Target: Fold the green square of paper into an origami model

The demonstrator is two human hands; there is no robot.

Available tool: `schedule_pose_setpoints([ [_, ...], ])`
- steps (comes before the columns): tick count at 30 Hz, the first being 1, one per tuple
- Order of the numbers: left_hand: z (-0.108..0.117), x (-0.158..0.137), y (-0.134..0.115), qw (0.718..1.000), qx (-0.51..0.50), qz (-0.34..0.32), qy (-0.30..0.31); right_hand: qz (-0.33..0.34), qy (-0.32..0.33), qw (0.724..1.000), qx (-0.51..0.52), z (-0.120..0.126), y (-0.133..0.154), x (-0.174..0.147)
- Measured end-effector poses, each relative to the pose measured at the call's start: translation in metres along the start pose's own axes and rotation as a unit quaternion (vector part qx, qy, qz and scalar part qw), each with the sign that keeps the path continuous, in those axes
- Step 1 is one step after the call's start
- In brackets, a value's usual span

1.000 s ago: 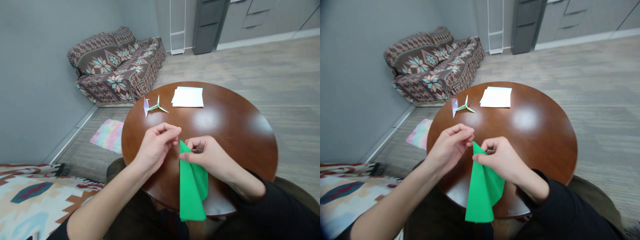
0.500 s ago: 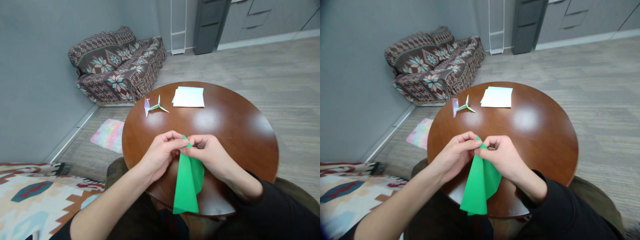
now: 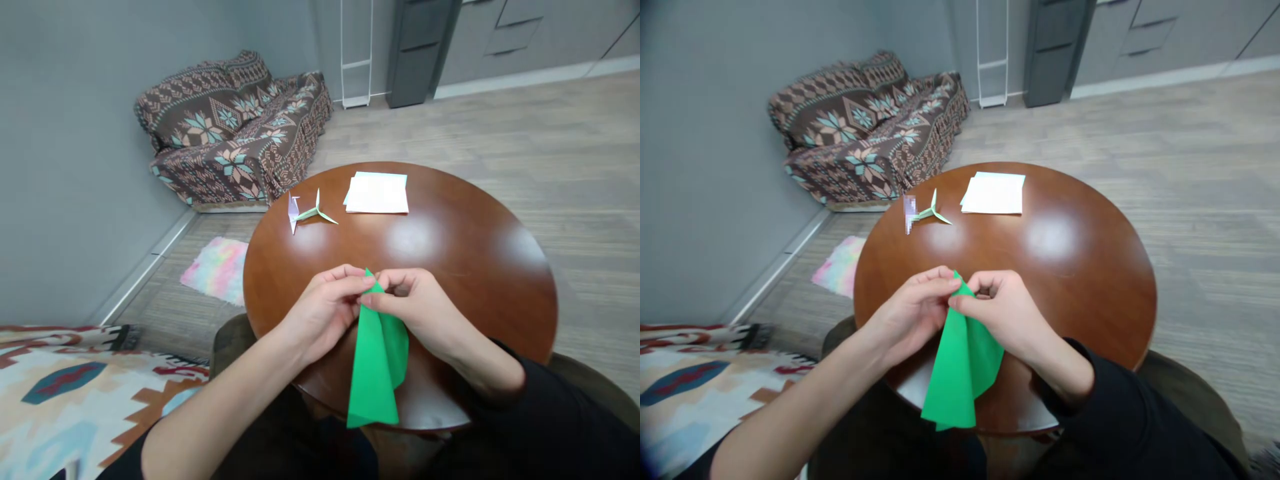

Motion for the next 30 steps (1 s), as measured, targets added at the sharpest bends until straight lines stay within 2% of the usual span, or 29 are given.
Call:
schedule_pose_setpoints([
  [4, 0.002, 0.002, -0.004, 1.0, -0.003, -0.016, -0.004, -0.005, 0.008, 1.0, -0.004, -0.002, -0.001, -0.001],
  [10, 0.006, 0.006, -0.025, 0.997, -0.008, -0.077, -0.017, -0.002, 0.035, 0.999, -0.022, -0.009, -0.002, -0.004],
  [15, 0.008, 0.001, -0.019, 0.987, 0.107, -0.123, 0.012, -0.002, 0.021, 1.0, -0.016, -0.006, -0.001, -0.002],
  [18, 0.01, -0.001, -0.014, 0.98, 0.132, -0.146, 0.018, -0.001, 0.022, 0.999, -0.025, -0.006, -0.001, -0.001],
  [30, 0.011, 0.0, -0.01, 0.99, 0.084, -0.116, 0.002, 0.023, 0.008, 0.999, 0.025, -0.003, 0.002, -0.001],
])
Point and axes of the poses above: each hand's wrist, its own x-axis towards the middle knuckle, its own z-axis out of the back of the hand, y = z × x, the point moved 6 cm from there along x, towards the middle knuckle, and after that the axes turned 13 degrees about -y, right-handed, at the moved point
